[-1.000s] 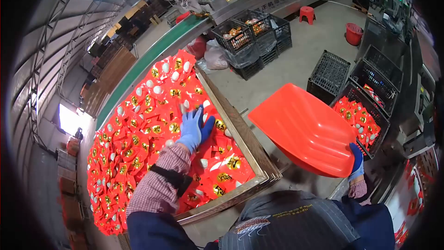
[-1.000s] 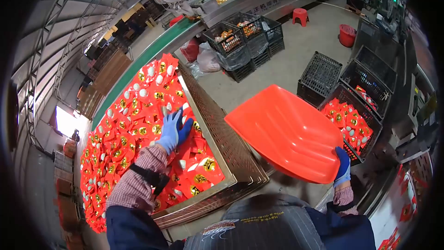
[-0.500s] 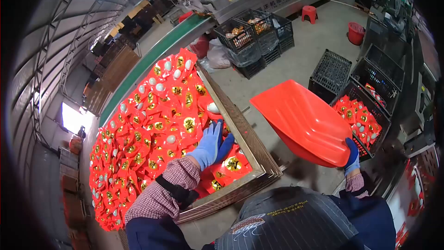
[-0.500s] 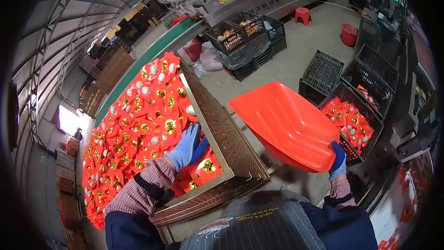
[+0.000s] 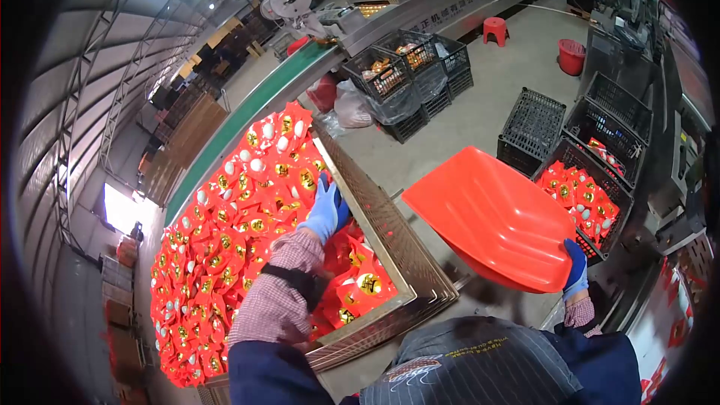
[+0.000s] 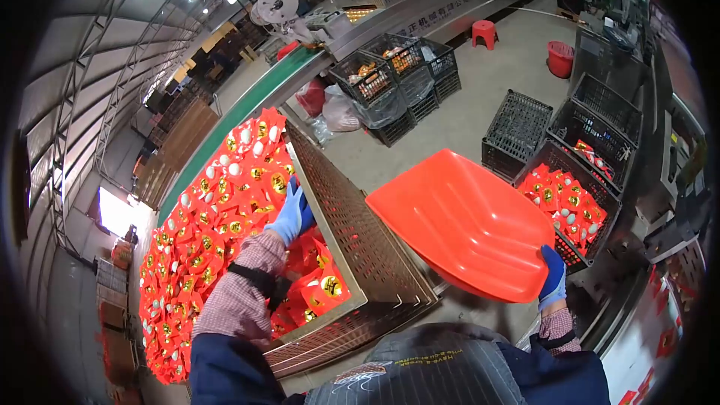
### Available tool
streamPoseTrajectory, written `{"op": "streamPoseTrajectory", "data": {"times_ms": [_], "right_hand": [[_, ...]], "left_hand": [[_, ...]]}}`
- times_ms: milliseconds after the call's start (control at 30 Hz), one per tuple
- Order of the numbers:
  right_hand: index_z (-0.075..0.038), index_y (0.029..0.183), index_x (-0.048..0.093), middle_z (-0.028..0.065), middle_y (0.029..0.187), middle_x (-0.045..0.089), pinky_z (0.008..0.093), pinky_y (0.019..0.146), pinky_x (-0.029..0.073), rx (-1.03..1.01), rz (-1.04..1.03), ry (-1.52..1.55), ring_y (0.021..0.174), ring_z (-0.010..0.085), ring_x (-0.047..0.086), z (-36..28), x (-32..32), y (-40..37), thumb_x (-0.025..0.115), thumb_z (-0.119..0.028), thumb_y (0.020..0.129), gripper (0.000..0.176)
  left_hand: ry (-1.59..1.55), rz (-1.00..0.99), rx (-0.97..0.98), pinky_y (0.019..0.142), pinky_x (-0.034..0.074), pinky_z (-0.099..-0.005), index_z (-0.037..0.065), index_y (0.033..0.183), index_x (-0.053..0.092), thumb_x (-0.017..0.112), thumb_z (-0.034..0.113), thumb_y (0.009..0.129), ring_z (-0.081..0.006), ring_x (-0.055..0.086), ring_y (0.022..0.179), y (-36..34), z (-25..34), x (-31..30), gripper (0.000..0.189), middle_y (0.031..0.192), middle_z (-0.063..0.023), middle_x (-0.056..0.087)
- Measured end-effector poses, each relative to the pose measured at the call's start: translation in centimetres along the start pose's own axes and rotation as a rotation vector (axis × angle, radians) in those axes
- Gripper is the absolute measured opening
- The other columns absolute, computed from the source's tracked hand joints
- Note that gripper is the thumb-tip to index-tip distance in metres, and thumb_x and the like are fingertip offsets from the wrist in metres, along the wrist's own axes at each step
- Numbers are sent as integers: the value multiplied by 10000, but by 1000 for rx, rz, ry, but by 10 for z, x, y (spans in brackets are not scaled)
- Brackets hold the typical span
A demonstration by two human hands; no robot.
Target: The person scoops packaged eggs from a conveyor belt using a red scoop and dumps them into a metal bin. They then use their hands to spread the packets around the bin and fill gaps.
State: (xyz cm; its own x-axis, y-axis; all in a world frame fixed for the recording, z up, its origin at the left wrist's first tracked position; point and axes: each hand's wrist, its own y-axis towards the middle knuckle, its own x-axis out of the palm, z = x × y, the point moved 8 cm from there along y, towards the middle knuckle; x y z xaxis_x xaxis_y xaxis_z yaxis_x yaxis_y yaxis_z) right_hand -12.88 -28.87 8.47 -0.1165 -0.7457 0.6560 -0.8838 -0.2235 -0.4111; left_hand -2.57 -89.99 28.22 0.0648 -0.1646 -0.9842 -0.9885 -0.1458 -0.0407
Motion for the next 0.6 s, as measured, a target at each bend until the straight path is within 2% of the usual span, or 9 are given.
{"op": "streamPoseTrajectory", "data": {"times_ms": [67, 133, 167, 267, 333, 400, 467, 533, 600], "right_hand": [[-15, 1120, 656, 99, 1053, 681, 381, 894, 536, -29, 35, -49, 978, 246, 663, 1, -12, 3, 679, -242, 871, 337], [-19, 1097, 664, 93, 1037, 681, 373, 885, 533, -7, 33, -24, 962, 233, 659, -6, 14, -14, 681, -245, 871, 320], [-23, 1074, 672, 86, 1021, 680, 366, 876, 529, 15, 32, -1, 945, 221, 656, -6, 25, -21, 683, -247, 870, 303], [-27, 1039, 675, 76, 999, 677, 358, 869, 525, -61, 65, -52, 935, 213, 650, 5, -14, 3, 682, -243, 873, 273], [-31, 1030, 674, 71, 989, 674, 357, 867, 524, -66, 102, -44, 932, 210, 648, 12, -21, 2, 679, -237, 877, 256], [-4, 1171, 617, 133, 1084, 664, 423, 893, 550, -86, 80, -84, 997, 290, 666, 15, -19, 6, 664, -267, 879, 395], [2, 1166, 618, 137, 1080, 663, 419, 889, 551, -123, 105, -119, 986, 288, 667, 16, -28, 7, 669, -273, 876, 403], [1, 1158, 619, 135, 1075, 664, 414, 878, 555, -132, 93, -73, 968, 286, 671, 12, -13, -6, 667, -269, 876, 393], [-9, 1128, 627, 127, 1048, 668, 409, 864, 559, -88, 92, -19, 947, 280, 673, 3, 30, -42, 658, -258, 882, 351]], "left_hand": [[-251, 254, 274, 1211, 145, -520, 10, 1376, 490, 554, 237, 925, -483, 192, 1440, -21, 44, -40, 508, 1450, -203, 464], [-466, 298, 95, 1195, 174, -521, 20, 1344, 526, 555, 218, 920, -480, 245, 1406, -29, 46, -52, 469, 1457, -199, 451], [-1037, 125, -21, 1173, 206, -528, 28, 1354, 521, 561, 224, 913, -484, 280, 1373, -16, 40, -39, 484, 1474, -227, 408], [-703, 63, 203, 1109, 281, -546, 47, 1352, 525, 597, 234, 889, -487, 359, 1282, 7, 4, 25, 505, 1454, -277, 385], [-280, 288, 425, 1116, 265, -557, 39, 1341, 525, 628, 221, 868, -496, 339, 1297, -14, 32, -20, 517, 1366, -272, 482], [-120, 388, 589, 1098, 327, -515, 48, 1348, 514, 645, 222, 873, -481, 396, 1293, -33, 53, -68, 523, 1335, -271, 521], [-766, 83, 282, 1031, 431, -439, 79, 1317, 558, 660, 280, 884, -426, 507, 1242, -26, 36, -88, 488, 1351, -252, 525], [-416, 88, 154, 940, 506, -397, 41, 1210, 636, 717, 349, 847, -335, 612, 1134, -22, 19, -127, 483, 1286, -180, 600], [-249, 260, -34, 955, 498, -417, 50, 1225, 633, 715, 347, 841, -344, 603, 1145, -11, -18, -130, 492, 1271, -194, 607]]}}
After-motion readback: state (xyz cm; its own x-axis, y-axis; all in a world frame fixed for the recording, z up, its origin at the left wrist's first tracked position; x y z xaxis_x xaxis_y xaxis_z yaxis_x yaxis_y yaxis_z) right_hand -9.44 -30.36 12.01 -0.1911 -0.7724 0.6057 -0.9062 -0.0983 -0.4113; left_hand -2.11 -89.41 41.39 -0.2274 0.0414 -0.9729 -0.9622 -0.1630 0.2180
